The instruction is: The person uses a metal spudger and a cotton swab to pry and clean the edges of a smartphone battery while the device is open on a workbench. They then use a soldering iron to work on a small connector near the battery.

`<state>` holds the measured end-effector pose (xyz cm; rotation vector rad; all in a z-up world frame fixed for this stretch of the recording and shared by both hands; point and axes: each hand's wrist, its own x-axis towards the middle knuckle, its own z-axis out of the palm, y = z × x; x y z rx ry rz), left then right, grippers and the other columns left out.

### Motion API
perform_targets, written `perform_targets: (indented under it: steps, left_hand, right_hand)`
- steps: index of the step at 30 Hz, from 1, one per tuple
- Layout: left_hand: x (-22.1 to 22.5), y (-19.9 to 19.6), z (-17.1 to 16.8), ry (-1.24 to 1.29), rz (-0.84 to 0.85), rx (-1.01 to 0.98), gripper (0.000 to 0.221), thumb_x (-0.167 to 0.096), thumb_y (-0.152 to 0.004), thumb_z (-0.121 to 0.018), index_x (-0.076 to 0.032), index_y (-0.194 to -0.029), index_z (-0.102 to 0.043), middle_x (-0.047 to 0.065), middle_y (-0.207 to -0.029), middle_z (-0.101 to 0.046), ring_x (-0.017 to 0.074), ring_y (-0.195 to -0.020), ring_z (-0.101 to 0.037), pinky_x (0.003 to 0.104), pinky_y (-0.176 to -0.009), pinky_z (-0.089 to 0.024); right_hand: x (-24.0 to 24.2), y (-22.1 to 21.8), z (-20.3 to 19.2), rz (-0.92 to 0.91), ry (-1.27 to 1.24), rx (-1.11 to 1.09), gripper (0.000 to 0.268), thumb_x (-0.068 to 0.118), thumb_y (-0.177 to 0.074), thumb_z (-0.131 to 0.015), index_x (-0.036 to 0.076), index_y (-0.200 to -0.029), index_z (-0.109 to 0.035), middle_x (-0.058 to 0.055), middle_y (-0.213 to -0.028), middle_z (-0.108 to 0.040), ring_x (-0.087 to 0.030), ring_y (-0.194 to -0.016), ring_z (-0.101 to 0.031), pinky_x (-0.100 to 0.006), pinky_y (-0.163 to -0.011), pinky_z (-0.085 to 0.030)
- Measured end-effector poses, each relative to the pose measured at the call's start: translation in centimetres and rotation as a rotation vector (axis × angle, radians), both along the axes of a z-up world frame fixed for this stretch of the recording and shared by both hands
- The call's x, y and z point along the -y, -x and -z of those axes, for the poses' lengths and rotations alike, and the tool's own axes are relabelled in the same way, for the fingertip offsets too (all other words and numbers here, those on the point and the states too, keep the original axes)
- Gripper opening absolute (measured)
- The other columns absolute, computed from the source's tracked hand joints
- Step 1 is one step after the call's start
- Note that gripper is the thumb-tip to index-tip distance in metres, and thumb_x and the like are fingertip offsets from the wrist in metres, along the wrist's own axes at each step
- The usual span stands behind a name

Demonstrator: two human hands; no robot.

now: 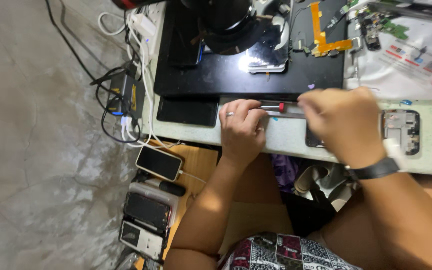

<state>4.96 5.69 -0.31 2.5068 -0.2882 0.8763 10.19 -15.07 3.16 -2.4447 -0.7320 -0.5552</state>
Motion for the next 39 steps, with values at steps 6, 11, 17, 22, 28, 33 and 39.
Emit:
perform_targets:
  steps: [6,11,17,22,28,33,39]
  left_hand:
    - [-0.1,0.2,0.2,0.017,0.017,0.042,0.027,0.005,-0.079,-0.066,-0.010,-0.101,-0.069,0.002,-0.108,-0.067,0.0249,-0.110,-0.062,0.044,-0.104,-0.042]
    - [-0.1,0.4,0.3,0.002,0.007,0.053,0.026,0.004,-0.077,-0.067,-0.011,-0.100,-0.069,0.002,-0.105,-0.066,0.0253,-0.107,-0.061,0.044,-0.101,-0.041]
    - [-0.1,0.5,0.3,0.002,0.002,0.072,0.028,0.005,-0.076,-0.068,-0.010,-0.100,-0.069,0.004,-0.105,-0.066,0.0264,-0.107,-0.061,0.044,-0.100,-0.043]
    - [0.0,0.3,0.7,-0.003,0.005,0.065,0.029,0.006,-0.076,-0.067,-0.008,-0.100,-0.070,0.004,-0.105,-0.067,0.0270,-0.106,-0.061,0.044,-0.099,-0.045]
    - [0.1,0.4,0.6,-0.018,-0.003,0.080,0.028,0.005,-0.077,-0.067,-0.009,-0.100,-0.070,0.004,-0.105,-0.066,0.0281,-0.106,-0.061,0.045,-0.099,-0.045]
    - [0.5,0.6,-0.4,0.013,0.001,0.133,0.028,0.005,-0.077,-0.068,-0.008,-0.102,-0.070,0.004,-0.105,-0.068,0.0265,-0.106,-0.062,0.043,-0.099,-0.043]
    - [5.1,0.0,-2.2,0.569,0.253,-0.017,0.026,-0.001,-0.099,-0.064,-0.007,-0.124,-0.068,0.005,-0.105,-0.072,0.0145,-0.094,-0.069,0.031,-0.094,-0.050]
  right_hand:
    - [6.1,-2.5,-2.0,0.252,-0.129,-0.213,0.024,0.031,-0.101,-0.077,0.008,-0.097,-0.075,-0.010,-0.075,-0.064,-0.027,-0.063,-0.064,-0.038,-0.059,-0.048]
    - [5.1,-3.2,1.1,0.311,0.206,-0.014,0.028,0.039,-0.095,-0.083,0.013,-0.085,-0.078,-0.008,-0.066,-0.067,-0.029,-0.063,-0.066,-0.039,-0.059,-0.049]
    - [6.8,-4.3,3.1,0.277,-0.108,-0.179,0.018,0.022,-0.102,-0.075,0.008,-0.091,-0.078,-0.008,-0.070,-0.068,-0.022,-0.064,-0.064,-0.037,-0.059,-0.047]
    - [9.1,-6.4,3.7,0.151,-0.961,-0.686,0.024,0.013,-0.106,-0.067,0.002,-0.085,-0.068,-0.003,-0.067,-0.059,-0.009,-0.055,-0.047,-0.029,-0.052,-0.031]
    - [10.3,-7.7,4.7,0.092,-1.379,-0.960,0.022,0.015,-0.109,-0.062,0.005,-0.089,-0.063,-0.001,-0.066,-0.050,-0.008,-0.053,-0.039,-0.027,-0.052,-0.030]
    - [9.8,-7.5,4.3,-0.029,-1.840,-1.214,0.021,0.015,-0.100,-0.064,0.003,-0.083,-0.063,-0.001,-0.059,-0.049,-0.009,-0.048,-0.039,-0.023,-0.049,-0.030]
    - [4.2,-1.2,4.1,-0.141,-1.563,-0.749,0.019,0.015,-0.109,-0.063,0.005,-0.092,-0.062,0.000,-0.065,-0.049,-0.011,-0.052,-0.040,-0.029,-0.052,-0.033]
